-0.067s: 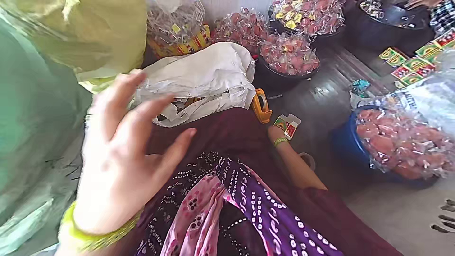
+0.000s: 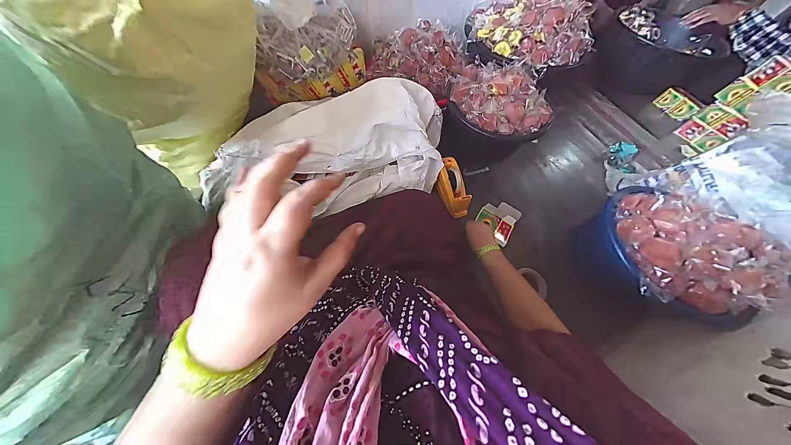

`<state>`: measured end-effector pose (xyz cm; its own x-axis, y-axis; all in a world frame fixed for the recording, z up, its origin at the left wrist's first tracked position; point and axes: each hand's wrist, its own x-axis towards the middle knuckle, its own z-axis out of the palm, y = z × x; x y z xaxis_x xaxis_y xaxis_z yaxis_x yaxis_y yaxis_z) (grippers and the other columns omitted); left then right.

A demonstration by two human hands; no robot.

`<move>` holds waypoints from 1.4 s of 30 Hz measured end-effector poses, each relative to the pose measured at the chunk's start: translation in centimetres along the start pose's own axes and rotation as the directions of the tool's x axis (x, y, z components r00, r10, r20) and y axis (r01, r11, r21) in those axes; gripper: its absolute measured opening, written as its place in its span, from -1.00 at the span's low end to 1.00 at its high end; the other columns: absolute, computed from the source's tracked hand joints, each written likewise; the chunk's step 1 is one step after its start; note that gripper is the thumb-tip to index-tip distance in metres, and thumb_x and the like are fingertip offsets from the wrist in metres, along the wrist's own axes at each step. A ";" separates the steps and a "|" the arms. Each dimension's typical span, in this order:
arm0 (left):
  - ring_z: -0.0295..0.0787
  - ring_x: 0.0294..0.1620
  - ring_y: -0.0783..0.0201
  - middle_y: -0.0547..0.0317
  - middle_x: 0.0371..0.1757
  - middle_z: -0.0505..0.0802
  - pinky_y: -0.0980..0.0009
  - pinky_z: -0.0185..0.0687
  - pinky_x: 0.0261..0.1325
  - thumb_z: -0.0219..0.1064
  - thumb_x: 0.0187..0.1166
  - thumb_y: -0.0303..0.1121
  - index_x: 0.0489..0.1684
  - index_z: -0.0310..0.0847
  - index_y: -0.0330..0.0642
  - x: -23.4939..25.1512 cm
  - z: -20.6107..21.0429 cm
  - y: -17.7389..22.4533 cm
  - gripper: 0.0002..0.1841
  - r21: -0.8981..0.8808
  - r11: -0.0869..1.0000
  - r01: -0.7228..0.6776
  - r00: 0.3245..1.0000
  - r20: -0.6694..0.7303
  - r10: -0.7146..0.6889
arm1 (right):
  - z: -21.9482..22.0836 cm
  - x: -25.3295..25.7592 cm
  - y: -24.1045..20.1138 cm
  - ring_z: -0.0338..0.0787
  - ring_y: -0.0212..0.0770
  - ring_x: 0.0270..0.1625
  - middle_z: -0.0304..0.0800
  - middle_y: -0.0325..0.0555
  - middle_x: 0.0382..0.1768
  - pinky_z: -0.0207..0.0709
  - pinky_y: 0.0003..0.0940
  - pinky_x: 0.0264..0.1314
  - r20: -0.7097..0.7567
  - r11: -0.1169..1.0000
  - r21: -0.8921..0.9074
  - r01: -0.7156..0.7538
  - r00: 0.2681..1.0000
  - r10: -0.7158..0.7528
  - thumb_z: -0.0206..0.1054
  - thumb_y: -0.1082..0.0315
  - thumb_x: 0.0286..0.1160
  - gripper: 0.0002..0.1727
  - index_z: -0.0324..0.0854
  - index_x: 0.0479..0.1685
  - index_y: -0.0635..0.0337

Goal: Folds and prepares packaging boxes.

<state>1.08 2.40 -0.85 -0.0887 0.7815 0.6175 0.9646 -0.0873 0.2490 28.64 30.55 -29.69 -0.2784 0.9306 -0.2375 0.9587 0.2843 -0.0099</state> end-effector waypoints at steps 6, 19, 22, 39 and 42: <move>0.53 0.59 0.19 0.05 0.59 0.61 0.14 0.55 0.55 0.44 0.51 0.03 0.31 0.72 -0.03 0.4 7.6 -2.3 -0.51 -0.337 0.932 0.131 0.983 0.166 -0.079 | -4.4 -0.5 2.3 0.73 0.34 0.35 0.75 0.40 0.22 0.54 0.29 0.38 0.019 0.992 0.110 -0.055 0.998 0.053 0.12 0.37 0.70 -0.63 0.64 0.29 0.39; 0.78 0.33 0.08 -0.05 0.42 0.73 0.12 0.75 0.36 0.18 0.75 0.04 0.63 0.36 -0.20 -1.8 13.1 -3.5 -0.38 -0.643 0.149 0.751 0.652 0.685 -0.325 | -16.7 -7.6 -3.2 0.89 -0.32 -0.13 0.91 -0.06 -0.15 0.80 -0.34 0.04 -0.675 0.542 0.570 0.618 0.728 -0.121 0.60 0.32 0.32 -0.68 0.82 0.01 0.27; 0.54 0.60 0.00 -0.07 0.68 0.49 -0.05 0.61 0.49 -0.03 0.68 0.32 0.87 -0.08 -0.10 -2.5 13.5 -3.1 -0.12 -0.693 -0.081 0.717 0.666 0.714 -0.215 | -16.3 -12.2 -9.9 0.90 -0.30 -0.05 0.92 -0.05 -0.13 0.83 -0.39 0.05 -0.822 0.213 0.398 0.892 0.450 -0.349 0.58 0.43 0.36 -0.81 0.84 -0.11 0.31; 0.84 0.00 0.54 0.43 -0.04 0.92 0.50 0.76 0.10 0.40 0.48 0.20 0.07 0.75 0.17 -3.3 9.9 -4.8 -0.59 -0.856 -0.319 0.407 0.913 0.393 0.109 | -18.4 -12.4 -17.1 0.71 -0.05 0.21 0.81 -0.08 0.03 0.49 0.11 0.41 -0.662 0.223 0.216 0.951 0.311 -0.682 0.68 -0.08 0.18 -0.27 0.61 0.26 0.21; 0.79 -0.01 0.62 0.52 -0.05 0.89 0.58 0.71 0.08 0.39 0.49 0.21 0.07 0.71 0.19 -3.1 9.7 -5.3 -0.59 -0.865 -0.206 0.457 0.889 0.433 0.152 | -18.4 -12.3 -17.1 0.66 0.06 0.24 0.74 0.04 0.07 0.49 0.11 0.35 -0.663 0.291 0.151 0.945 0.316 -0.678 0.67 -0.19 0.10 -0.37 0.74 0.01 0.10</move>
<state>-1.38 6.46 -11.31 0.1756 0.9485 0.2638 -0.4547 -0.1595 0.8763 14.63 18.48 -8.69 -0.7769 0.2537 0.5762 0.0253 0.9270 -0.3741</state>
